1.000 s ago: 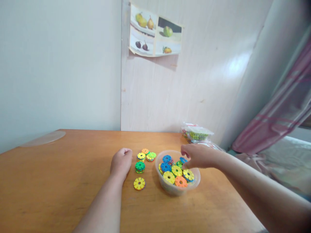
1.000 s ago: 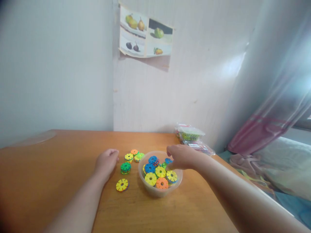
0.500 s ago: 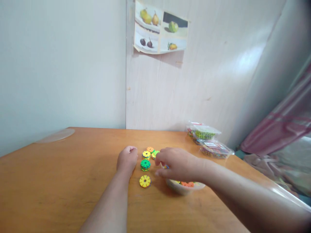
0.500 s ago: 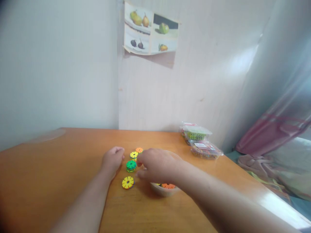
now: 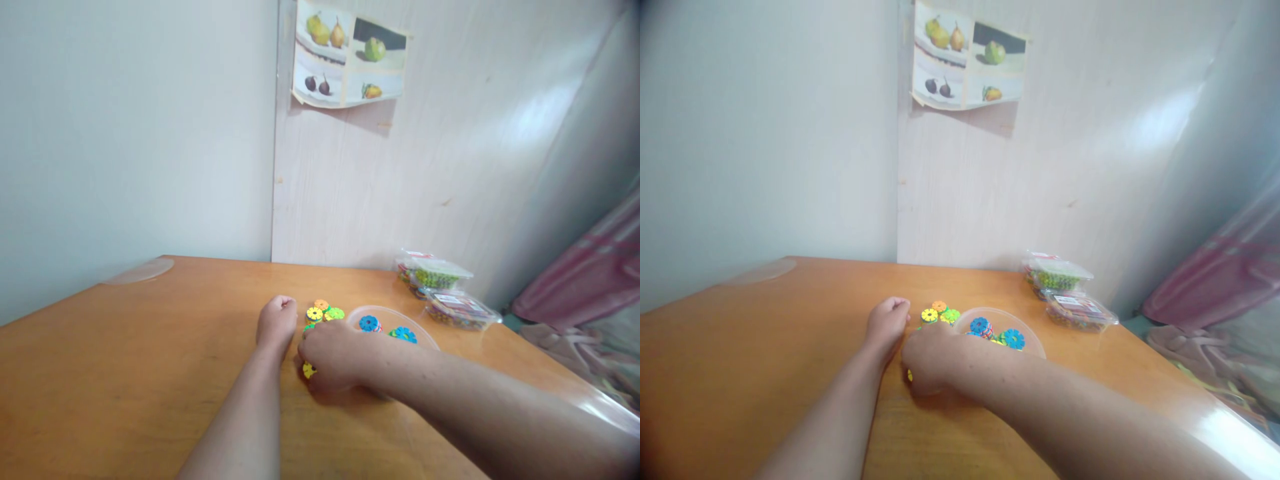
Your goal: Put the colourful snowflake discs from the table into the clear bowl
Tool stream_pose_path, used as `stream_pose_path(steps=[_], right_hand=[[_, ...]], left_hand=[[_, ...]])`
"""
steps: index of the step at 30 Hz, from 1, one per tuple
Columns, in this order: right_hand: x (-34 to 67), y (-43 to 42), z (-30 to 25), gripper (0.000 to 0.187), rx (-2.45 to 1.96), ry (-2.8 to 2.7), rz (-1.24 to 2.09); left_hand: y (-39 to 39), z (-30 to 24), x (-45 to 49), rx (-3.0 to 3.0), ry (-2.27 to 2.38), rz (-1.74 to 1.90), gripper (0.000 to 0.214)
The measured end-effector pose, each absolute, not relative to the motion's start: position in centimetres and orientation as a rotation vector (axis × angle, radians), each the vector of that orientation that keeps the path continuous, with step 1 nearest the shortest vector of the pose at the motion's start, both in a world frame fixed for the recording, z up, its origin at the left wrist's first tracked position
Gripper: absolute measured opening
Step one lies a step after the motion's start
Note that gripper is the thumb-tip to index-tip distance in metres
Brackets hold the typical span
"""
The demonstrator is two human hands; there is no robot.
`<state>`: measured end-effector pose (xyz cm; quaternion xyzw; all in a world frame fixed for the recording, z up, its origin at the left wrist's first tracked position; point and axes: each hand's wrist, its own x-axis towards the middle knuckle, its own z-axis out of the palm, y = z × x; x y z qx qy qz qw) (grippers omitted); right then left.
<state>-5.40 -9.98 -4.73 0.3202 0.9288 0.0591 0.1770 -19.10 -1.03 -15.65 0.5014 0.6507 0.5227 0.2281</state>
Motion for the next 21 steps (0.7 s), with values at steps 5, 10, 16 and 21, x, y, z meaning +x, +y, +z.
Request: stream_pose_path(steps=[5, 10, 16, 21], right_hand=[[-5.1, -9.9, -4.1, 0.031, 0.941, 2.670, 0.146], [-1.8, -9.9, -0.5, 0.043, 1.190, 2.816, 0.079], [5.3, -10.2, 2.1, 0.037, 1.500, 2.735, -0.002], [9.7, -11.5, 0.9, 0.037, 1.619, 2.576, -0.048]], left_hand=[[-0.8, -15.8, -19.3, 1.378, 1.793, 1.434, 0.026], [-1.1, -15.7, -19.1, 1.409, 1.765, 1.448, 0.029], [-1.5, -15.1, -18.9, 1.395, 1.814, 1.440, 0.026], [-1.7, -14.7, -18.9, 1.383, 1.855, 1.429, 0.024]])
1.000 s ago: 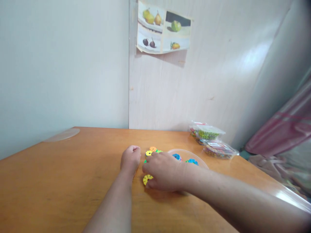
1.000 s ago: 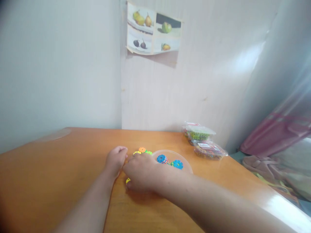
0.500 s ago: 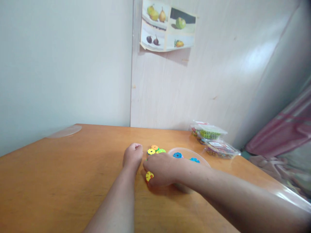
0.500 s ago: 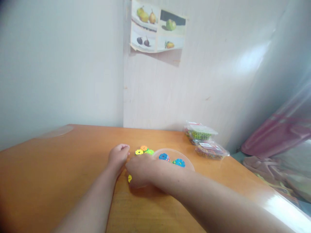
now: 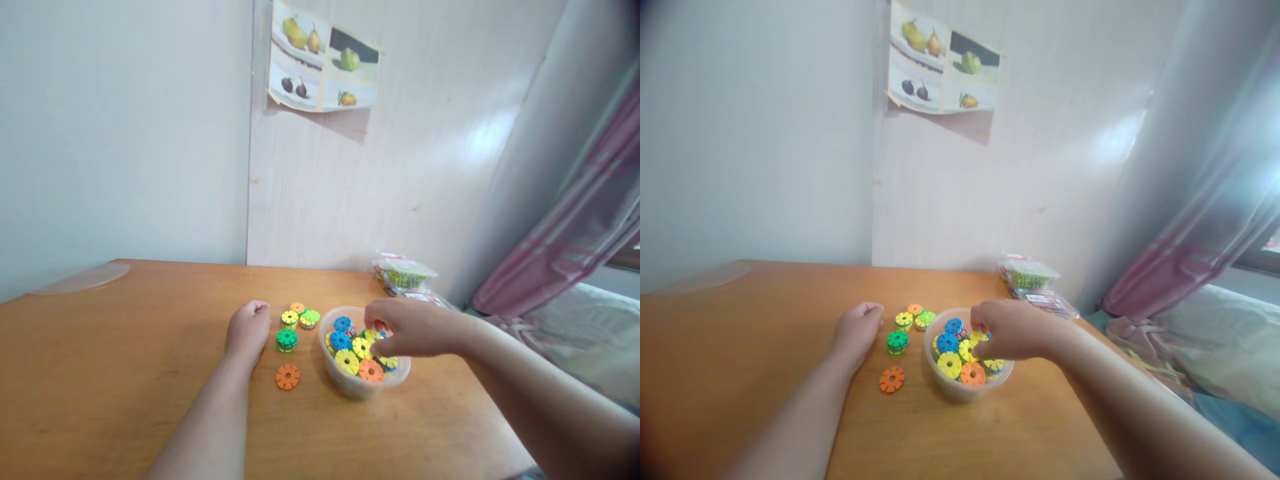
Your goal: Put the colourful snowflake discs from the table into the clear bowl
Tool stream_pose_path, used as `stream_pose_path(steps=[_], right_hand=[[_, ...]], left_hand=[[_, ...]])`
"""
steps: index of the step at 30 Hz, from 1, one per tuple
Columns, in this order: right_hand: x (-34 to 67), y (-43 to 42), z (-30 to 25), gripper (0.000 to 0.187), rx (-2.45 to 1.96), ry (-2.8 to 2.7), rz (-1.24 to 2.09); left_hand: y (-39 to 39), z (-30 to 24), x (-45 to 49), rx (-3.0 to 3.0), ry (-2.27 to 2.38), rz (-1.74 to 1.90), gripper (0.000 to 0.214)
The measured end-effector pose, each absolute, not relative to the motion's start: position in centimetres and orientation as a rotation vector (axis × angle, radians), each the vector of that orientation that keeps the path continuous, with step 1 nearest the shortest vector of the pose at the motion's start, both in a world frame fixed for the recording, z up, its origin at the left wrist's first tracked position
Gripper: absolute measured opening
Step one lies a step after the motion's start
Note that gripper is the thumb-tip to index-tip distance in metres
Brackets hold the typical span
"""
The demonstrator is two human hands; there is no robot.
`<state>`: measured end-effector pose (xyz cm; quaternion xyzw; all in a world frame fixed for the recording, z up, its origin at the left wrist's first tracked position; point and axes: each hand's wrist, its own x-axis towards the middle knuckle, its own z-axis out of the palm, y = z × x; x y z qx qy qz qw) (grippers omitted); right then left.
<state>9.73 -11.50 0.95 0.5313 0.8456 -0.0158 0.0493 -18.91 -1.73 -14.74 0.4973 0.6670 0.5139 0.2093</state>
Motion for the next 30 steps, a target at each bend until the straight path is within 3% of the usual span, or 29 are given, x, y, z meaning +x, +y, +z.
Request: stream_pose_path(steps=[6, 12, 18, 23, 30], right_hand=[[11.9, -12.3, 0.3, 0.038, 1.638, 2.550, -0.047], [10.1, -12.3, 0.4, 0.023, 1.625, 2.707, -0.026], [3.0, -13.0, -0.7, 0.021, 1.177, 2.926, 0.082], [-2.6, -13.4, -1.5, 0.028, 1.057, 2.761, 0.356], [-5.8, -12.0, -4.0, 0.021, 0.951, 2.488, 0.203]], left_hand=[[-1.9, -14.5, -18.9, 1.401, 1.861, 1.418, 0.024], [-1.8, -14.6, -18.8, 1.401, 1.859, 1.429, 0.024], [-1.7, -14.9, -18.8, 1.389, 1.831, 1.446, 0.024], [-1.8, -14.9, -18.6, 1.379, 1.797, 1.455, 0.025], [-1.7, -14.9, -18.9, 1.391, 1.806, 1.447, 0.022]])
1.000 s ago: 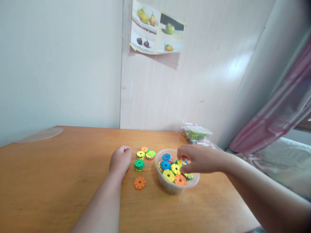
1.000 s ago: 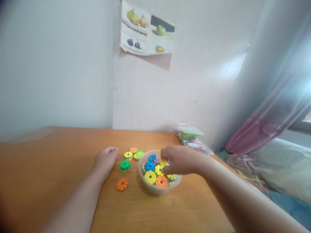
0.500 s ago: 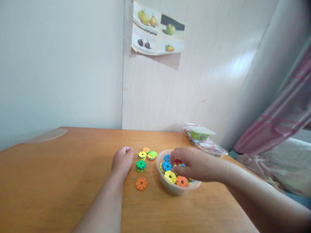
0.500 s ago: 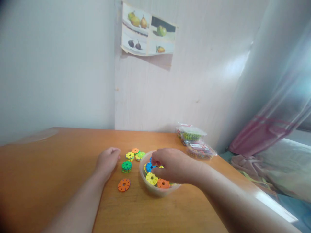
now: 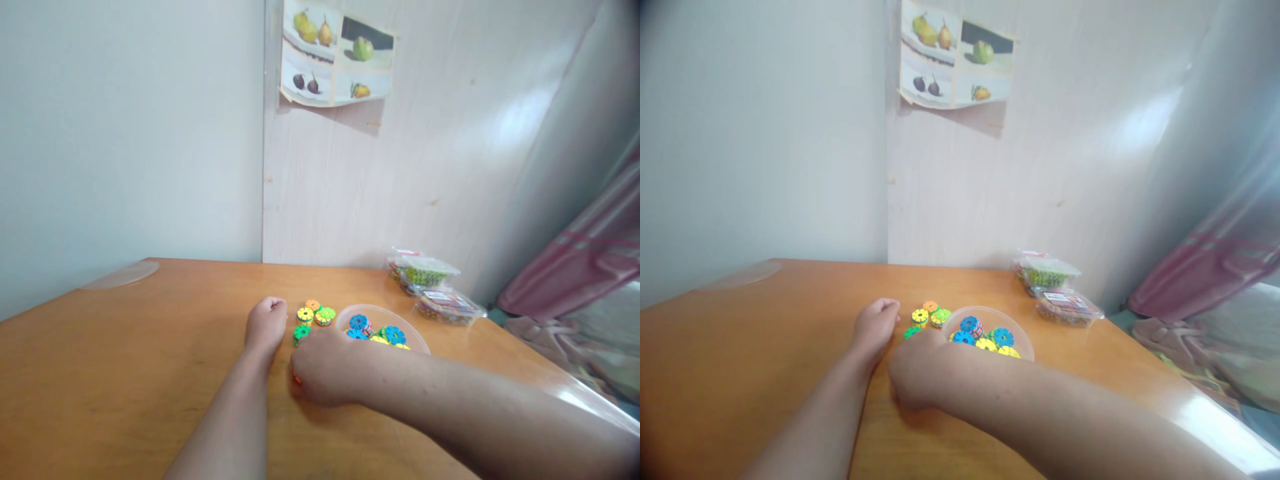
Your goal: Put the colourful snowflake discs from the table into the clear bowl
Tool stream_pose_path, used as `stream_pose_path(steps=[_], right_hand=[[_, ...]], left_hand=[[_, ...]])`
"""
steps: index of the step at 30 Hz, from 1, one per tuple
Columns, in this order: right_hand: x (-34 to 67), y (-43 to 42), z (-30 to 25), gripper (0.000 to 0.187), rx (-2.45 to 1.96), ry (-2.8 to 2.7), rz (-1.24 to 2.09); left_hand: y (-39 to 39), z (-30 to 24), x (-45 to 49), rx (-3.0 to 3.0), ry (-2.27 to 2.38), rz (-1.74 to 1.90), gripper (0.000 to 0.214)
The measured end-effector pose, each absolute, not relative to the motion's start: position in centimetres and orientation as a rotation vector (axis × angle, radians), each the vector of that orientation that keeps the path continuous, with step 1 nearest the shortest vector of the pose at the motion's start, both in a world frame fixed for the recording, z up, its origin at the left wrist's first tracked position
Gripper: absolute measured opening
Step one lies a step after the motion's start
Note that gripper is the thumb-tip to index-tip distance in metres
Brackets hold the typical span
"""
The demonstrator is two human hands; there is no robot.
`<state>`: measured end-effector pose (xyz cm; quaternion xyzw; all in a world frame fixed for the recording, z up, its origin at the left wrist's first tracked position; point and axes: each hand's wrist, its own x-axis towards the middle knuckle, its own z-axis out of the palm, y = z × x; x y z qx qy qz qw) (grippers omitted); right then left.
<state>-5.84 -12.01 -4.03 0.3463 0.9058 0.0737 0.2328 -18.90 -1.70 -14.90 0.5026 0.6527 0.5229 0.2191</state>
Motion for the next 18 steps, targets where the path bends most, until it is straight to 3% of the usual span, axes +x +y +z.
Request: stream_pose_path(steps=[10, 18], right_hand=[[-6.4, -11.1, -5.0, 0.034, 0.938, 2.575, 0.068], [-4.9, -11.2, -2.8, 0.033, 1.067, 2.708, -0.009]], left_hand=[[-1.6, -14.6, -19.1, 1.409, 1.799, 1.417, 0.025], [-1.6, -14.6, -18.9, 1.371, 1.794, 1.430, 0.027]])
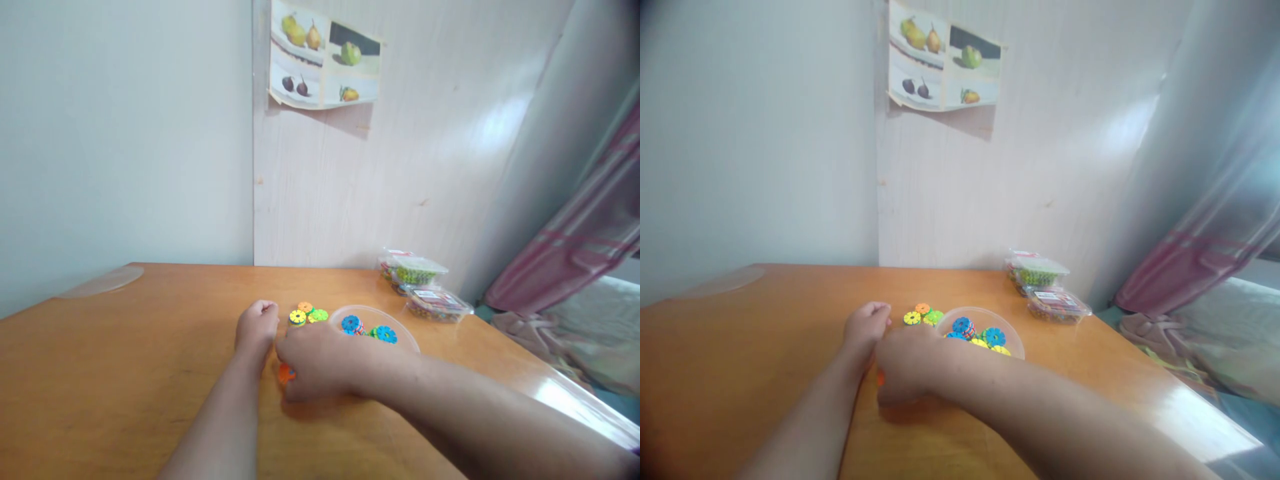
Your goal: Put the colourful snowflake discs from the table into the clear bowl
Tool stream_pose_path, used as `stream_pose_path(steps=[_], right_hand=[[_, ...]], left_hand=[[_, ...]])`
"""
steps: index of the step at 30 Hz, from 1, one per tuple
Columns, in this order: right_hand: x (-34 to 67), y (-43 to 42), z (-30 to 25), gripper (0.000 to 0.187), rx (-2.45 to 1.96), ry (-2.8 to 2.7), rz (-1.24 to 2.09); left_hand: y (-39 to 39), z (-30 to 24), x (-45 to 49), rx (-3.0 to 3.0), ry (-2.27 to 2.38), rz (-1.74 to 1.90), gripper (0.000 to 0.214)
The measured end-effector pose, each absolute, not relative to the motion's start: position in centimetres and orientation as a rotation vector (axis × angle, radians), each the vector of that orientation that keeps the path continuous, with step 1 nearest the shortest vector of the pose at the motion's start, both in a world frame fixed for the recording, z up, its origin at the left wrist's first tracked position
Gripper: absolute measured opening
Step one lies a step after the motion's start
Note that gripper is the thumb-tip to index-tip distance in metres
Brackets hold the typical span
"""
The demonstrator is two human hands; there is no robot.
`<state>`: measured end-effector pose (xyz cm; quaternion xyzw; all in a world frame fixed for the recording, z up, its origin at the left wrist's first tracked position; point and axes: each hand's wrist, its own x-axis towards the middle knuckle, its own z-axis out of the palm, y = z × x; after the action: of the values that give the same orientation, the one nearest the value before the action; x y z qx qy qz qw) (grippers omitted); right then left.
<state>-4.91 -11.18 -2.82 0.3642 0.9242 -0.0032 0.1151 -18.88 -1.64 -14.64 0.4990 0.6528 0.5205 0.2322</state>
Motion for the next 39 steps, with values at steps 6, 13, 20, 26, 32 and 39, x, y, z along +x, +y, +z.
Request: stream_pose_path(steps=[6, 13, 20, 26, 32, 39], right_hand=[[0.7, -11.5, 1.4, 0.039, 1.428, 2.822, 0.062], [7.4, -12.8, 0.7, 0.033, 1.624, 2.641, -0.021], [9.9, -13.8, -0.8, 0.037, 1.644, 2.646, -0.155], [9.7, -12.9, -0.8, 0.022, 1.688, 2.652, -0.136], [5.4, -13.8, -0.1, 0.020, 1.443, 2.857, -0.153], [-2.6, -13.1, -1.4, 0.024, 1.011, 2.725, 0.053]], left_hand=[[-1.9, -14.6, -18.7, 1.375, 1.778, 1.465, 0.029], [-1.9, -14.5, -18.8, 1.364, 1.822, 1.447, 0.025], [-1.9, -14.4, -18.9, 1.397, 1.855, 1.433, 0.023], [-1.9, -14.5, -18.9, 1.410, 1.848, 1.427, 0.023], [-1.9, -14.6, -18.9, 1.399, 1.835, 1.434, 0.024], [-1.8, -15.0, -18.8, 1.379, 1.791, 1.469, 0.027]])
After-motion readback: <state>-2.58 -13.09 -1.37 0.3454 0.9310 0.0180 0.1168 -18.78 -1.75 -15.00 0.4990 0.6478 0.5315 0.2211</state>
